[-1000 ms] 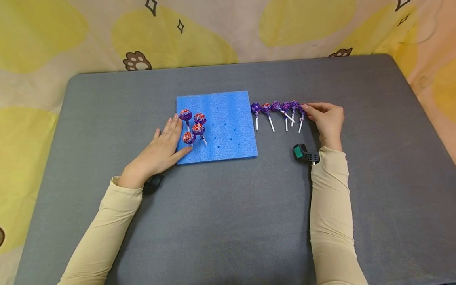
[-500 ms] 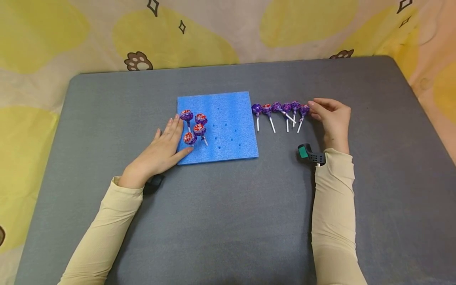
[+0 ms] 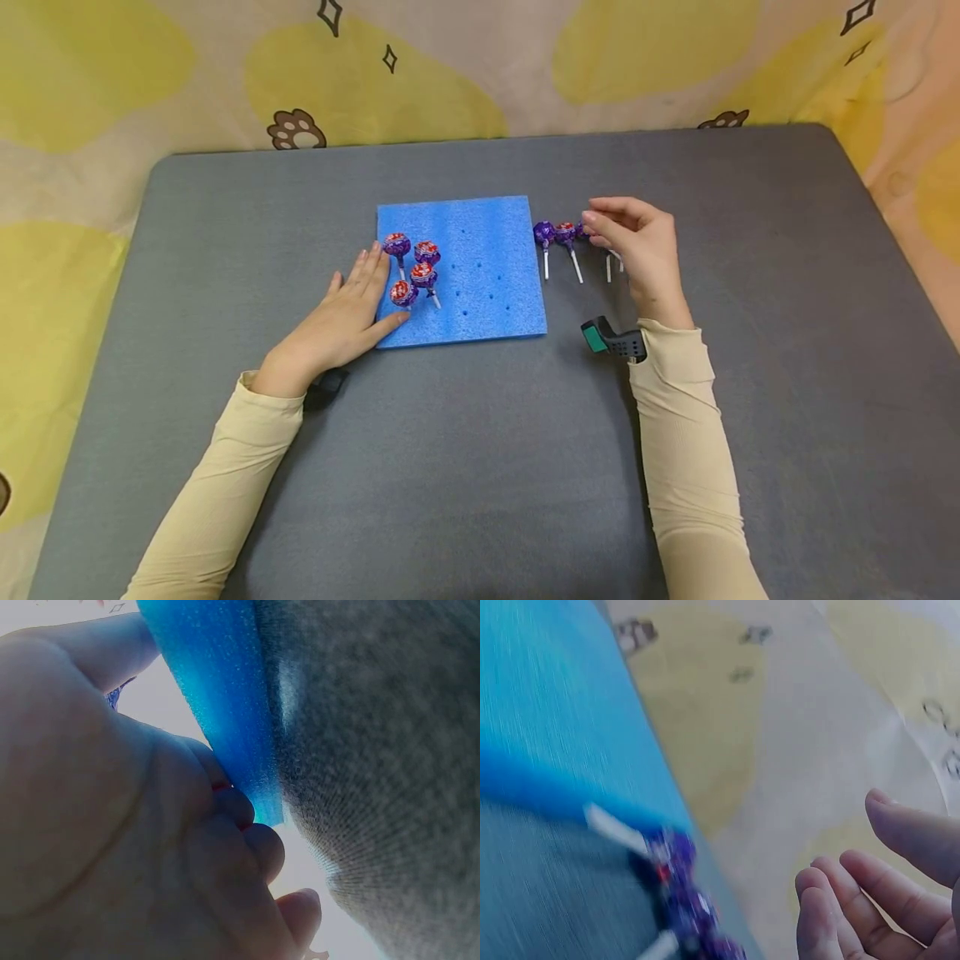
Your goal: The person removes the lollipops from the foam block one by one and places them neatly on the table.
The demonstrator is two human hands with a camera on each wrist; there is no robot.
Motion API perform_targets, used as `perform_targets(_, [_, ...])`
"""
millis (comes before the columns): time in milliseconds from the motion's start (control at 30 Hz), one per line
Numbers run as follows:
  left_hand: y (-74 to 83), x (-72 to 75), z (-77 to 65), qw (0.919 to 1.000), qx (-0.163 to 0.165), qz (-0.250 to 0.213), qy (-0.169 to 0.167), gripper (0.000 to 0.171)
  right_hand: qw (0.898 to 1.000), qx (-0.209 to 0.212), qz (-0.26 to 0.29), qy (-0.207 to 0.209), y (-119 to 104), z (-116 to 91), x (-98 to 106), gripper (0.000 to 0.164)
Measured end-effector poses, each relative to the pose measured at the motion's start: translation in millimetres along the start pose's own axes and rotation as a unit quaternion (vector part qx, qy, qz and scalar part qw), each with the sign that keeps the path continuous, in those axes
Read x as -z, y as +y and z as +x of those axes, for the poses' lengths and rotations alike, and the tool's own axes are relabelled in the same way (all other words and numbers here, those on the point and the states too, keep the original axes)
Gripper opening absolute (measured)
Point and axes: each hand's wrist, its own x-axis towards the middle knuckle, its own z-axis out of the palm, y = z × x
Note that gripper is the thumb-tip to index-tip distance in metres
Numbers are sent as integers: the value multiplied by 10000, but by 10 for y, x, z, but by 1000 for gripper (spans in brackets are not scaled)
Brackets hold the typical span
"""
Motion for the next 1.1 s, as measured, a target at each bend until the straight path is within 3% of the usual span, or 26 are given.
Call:
perform_targets(267, [-3,-14,-7,10000,11,-3,20,82,9961,34,-463,-749,42,-136,-358,18])
perform_targets(500, [0,-19,-12,10000,-3,-13,53,82,9910,-53,-315,-1297,186,-294,-752,21])
perform_targets(900, [-2,-20,1,10000,42,-22,77,83,9859,-66,-363,-1631,358,-456,-1094,28])
perform_targets(1100, [-5,-16,6,10000,17,-6,87,83,9830,29,-728,-1685,414,-494,-1191,26])
